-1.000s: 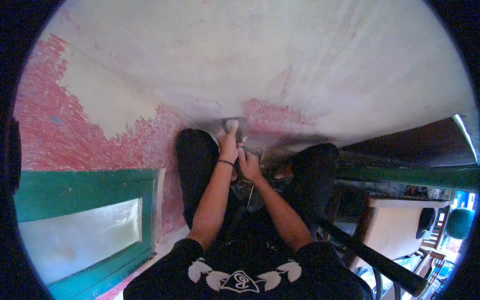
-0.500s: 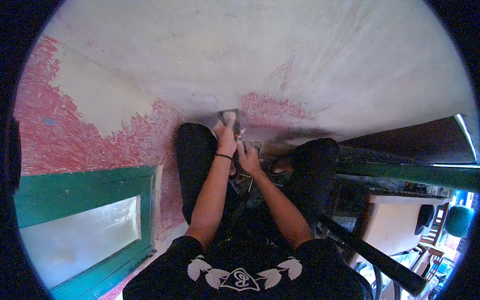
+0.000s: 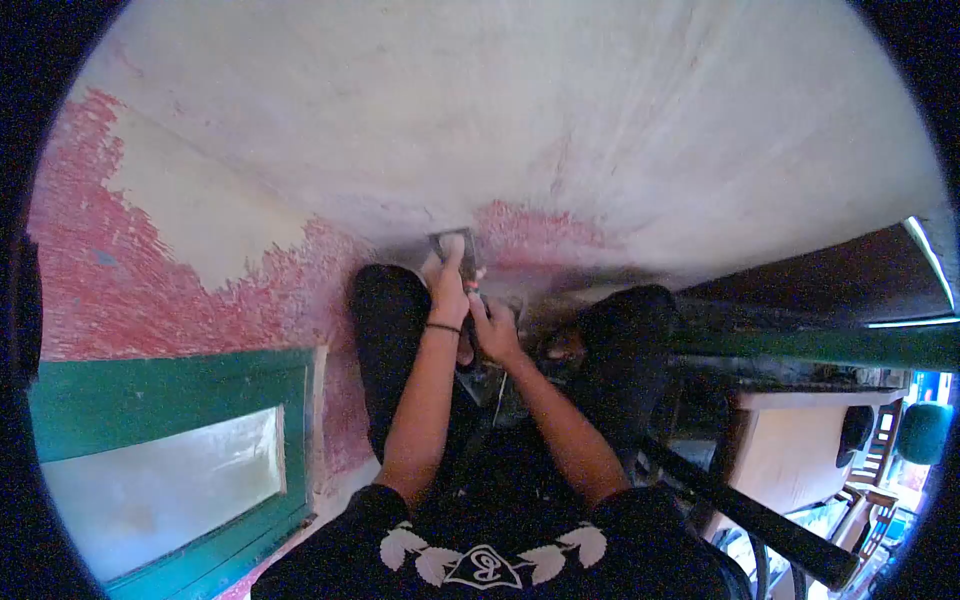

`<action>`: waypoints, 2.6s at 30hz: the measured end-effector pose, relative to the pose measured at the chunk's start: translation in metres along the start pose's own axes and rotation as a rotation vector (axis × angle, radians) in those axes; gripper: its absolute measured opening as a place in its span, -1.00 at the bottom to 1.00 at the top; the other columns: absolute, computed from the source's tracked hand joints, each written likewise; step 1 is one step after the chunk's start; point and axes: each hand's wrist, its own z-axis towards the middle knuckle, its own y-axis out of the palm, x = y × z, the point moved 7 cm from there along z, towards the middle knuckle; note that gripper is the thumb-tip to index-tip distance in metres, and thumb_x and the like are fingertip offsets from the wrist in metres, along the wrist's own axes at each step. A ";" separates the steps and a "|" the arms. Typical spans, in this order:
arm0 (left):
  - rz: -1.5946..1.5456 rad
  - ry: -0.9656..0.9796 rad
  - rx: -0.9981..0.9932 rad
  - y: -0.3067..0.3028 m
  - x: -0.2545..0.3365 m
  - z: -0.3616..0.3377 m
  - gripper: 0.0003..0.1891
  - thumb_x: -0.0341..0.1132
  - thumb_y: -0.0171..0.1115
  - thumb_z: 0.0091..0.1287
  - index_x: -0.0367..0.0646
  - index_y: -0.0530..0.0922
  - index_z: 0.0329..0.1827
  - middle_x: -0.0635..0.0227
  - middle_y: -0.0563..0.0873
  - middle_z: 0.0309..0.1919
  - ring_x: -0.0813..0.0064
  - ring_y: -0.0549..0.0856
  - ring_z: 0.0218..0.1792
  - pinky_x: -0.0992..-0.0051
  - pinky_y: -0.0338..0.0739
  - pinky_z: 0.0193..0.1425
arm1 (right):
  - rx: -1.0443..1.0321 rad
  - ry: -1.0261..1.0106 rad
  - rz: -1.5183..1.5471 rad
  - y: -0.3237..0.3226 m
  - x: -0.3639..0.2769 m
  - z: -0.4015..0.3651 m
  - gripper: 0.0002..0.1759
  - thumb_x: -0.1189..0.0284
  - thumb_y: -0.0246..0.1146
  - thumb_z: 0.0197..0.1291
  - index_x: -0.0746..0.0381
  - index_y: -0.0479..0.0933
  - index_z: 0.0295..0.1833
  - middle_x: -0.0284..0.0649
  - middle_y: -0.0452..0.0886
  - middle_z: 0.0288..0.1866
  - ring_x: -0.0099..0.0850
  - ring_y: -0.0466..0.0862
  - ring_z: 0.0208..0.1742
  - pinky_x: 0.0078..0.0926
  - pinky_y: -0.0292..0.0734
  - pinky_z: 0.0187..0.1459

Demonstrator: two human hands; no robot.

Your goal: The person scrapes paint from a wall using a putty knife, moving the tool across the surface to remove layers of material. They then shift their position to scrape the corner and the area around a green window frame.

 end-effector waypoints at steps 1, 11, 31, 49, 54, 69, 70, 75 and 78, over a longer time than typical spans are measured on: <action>0.023 -0.039 0.010 -0.011 -0.019 -0.001 -0.67 -0.16 0.45 0.31 -0.19 0.57 -0.07 0.36 0.68 -0.35 0.50 0.64 -0.59 0.49 0.59 -0.61 | -0.033 0.049 0.027 0.003 0.006 -0.002 -0.47 0.09 0.03 0.53 0.41 0.59 -0.05 0.12 0.71 -0.22 -0.15 0.73 -0.16 -0.21 0.51 -0.08; 0.094 -0.049 0.045 -0.012 -0.020 0.005 -0.66 -0.16 0.44 0.32 -0.22 0.58 -0.06 0.32 0.71 -0.33 0.44 0.69 -0.60 0.54 0.46 -0.69 | -0.139 0.231 -0.057 0.014 0.053 0.003 -0.50 0.13 0.06 0.53 0.43 0.58 -0.13 0.13 0.66 -0.33 -0.08 0.69 -0.27 -0.16 0.50 -0.13; 0.018 -0.049 0.090 -0.008 -0.024 -0.004 -0.75 -0.19 0.45 0.31 -0.17 0.62 -0.22 0.43 0.67 -0.42 0.53 0.61 -0.58 0.53 0.47 -0.66 | -0.004 0.055 -0.128 0.009 0.031 -0.002 -0.38 0.07 -0.05 0.58 0.46 0.49 -0.25 -0.30 0.53 -0.47 -0.47 0.48 -0.35 -0.33 0.45 -0.25; 0.018 -0.015 0.039 -0.001 -0.013 -0.007 -0.75 -0.21 0.44 0.32 -0.19 0.58 -0.17 0.40 0.66 -0.38 0.56 0.62 -0.54 0.48 0.61 -0.58 | -0.076 0.135 -0.026 0.008 0.045 0.002 -0.48 0.13 0.05 0.54 0.45 0.57 -0.15 -0.05 0.68 -0.33 -0.32 0.61 -0.25 -0.22 0.48 -0.12; 0.019 -0.023 -0.001 0.001 -0.007 -0.005 -0.76 -0.24 0.42 0.33 -0.19 0.57 -0.16 0.39 0.66 -0.37 0.54 0.64 -0.54 0.46 0.62 -0.60 | -0.018 0.067 0.179 0.005 0.018 -0.002 -0.44 0.10 0.03 0.55 0.44 0.55 -0.24 -0.25 0.57 -0.44 -0.47 0.47 -0.35 -0.33 0.44 -0.22; 0.005 0.021 0.095 0.014 0.009 -0.009 -0.76 -0.19 0.40 0.37 -0.16 0.57 -0.19 0.40 0.66 -0.41 0.54 0.61 -0.60 0.49 0.59 -0.60 | -0.048 0.137 0.136 0.012 0.038 0.007 -0.39 0.00 0.04 0.52 0.40 0.59 -0.22 -0.23 0.55 -0.45 -0.46 0.49 -0.42 -0.35 0.41 -0.32; 0.017 0.021 0.062 0.014 0.014 -0.009 -0.76 -0.19 0.40 0.36 -0.16 0.57 -0.19 0.40 0.66 -0.41 0.53 0.61 -0.61 0.49 0.58 -0.60 | -0.052 0.140 0.151 0.010 0.028 0.006 -0.37 -0.01 0.04 0.51 0.42 0.59 -0.21 -0.08 0.59 -0.42 -0.36 0.55 -0.37 -0.28 0.46 -0.23; -0.015 -0.019 0.053 -0.004 -0.018 -0.006 -0.73 -0.17 0.41 0.36 -0.18 0.57 -0.18 0.40 0.66 -0.43 0.51 0.65 -0.60 0.51 0.54 -0.62 | -0.062 0.191 0.107 0.008 0.031 -0.004 -0.34 -0.01 0.07 0.49 0.47 0.57 -0.26 0.01 0.66 -0.45 -0.26 0.64 -0.38 -0.24 0.52 -0.19; 0.060 0.024 0.070 -0.005 -0.012 -0.002 -0.71 -0.17 0.42 0.35 -0.19 0.57 -0.16 0.39 0.66 -0.39 0.51 0.63 -0.59 0.50 0.57 -0.58 | -0.094 0.238 0.143 0.007 0.008 -0.013 -0.32 -0.05 -0.01 0.53 0.32 0.51 -0.44 -0.37 0.47 -0.56 -0.57 0.44 -0.49 -0.44 0.34 -0.43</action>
